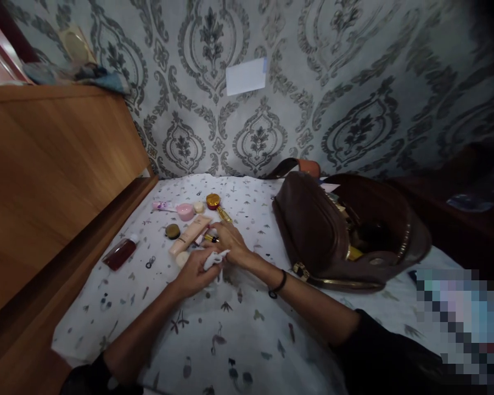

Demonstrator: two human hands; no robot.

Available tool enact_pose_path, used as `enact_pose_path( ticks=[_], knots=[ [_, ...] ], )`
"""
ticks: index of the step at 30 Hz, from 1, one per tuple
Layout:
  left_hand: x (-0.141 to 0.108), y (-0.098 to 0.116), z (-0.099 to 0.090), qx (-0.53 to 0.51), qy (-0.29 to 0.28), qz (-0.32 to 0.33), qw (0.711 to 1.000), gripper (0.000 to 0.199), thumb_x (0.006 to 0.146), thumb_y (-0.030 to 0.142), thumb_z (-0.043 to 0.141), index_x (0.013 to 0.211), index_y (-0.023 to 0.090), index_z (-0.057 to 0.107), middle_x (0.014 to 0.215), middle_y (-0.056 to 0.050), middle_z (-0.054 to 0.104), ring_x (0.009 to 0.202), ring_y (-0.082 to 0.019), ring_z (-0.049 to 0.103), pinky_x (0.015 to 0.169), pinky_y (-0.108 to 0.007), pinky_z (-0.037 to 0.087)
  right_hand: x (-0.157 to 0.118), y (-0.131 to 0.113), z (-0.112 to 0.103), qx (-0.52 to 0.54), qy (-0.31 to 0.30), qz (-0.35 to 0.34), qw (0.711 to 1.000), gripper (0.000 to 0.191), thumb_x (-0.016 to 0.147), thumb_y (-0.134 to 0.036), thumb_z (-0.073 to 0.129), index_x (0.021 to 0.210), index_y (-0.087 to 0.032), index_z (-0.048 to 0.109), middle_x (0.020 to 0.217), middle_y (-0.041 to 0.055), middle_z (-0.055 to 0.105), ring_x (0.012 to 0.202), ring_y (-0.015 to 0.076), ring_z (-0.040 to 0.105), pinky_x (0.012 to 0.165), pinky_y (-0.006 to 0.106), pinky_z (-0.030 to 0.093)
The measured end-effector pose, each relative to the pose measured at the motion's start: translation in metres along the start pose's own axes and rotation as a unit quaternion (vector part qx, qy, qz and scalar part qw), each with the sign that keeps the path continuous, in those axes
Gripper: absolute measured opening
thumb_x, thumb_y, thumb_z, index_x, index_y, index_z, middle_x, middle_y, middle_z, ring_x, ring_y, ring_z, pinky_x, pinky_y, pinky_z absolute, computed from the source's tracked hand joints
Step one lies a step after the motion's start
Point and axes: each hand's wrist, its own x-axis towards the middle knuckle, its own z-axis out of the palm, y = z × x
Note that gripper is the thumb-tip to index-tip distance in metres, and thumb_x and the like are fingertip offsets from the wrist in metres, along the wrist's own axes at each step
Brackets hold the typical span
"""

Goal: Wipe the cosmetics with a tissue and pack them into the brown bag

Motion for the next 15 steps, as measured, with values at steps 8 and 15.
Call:
enact_pose_path(
  ticks=[8, 15],
  knots=[
    [-0.002, 0.002, 0.000, 0.013, 0.053, 0.025, 0.998, 0.013, 0.089, 0.021, 0.048, 0.076, 0.019, 0.051, 0.069, 0.000, 0.054, 0.066, -0.015, 0.050, 0.067, -0.027, 0.039, 0.009, -0.015, 0.013, -0.086, -0.011, -0.035, 0.996, 0.026, 0.085, -0.024, 0.065, 0.111, -0.022, 0.059, 0.110, 0.0140, 0.064, 0.102, 0.0328, 0.058, 0.086, 0.043, 0.047],
    [-0.003, 0.000, 0.007, 0.016, 0.049, 0.046, 0.998, 0.013, 0.088, 0.020, 0.049, 0.075, 0.020, 0.048, 0.066, 0.002, 0.051, 0.062, -0.014, 0.047, 0.062, -0.026, 0.036, 0.015, -0.007, 0.025, -0.070, -0.028, -0.004, 0.997, 0.035, 0.079, -0.027, 0.074, 0.110, -0.019, 0.062, 0.109, 0.0124, 0.062, 0.104, 0.0291, 0.056, 0.091, 0.041, 0.044]
  ],
)
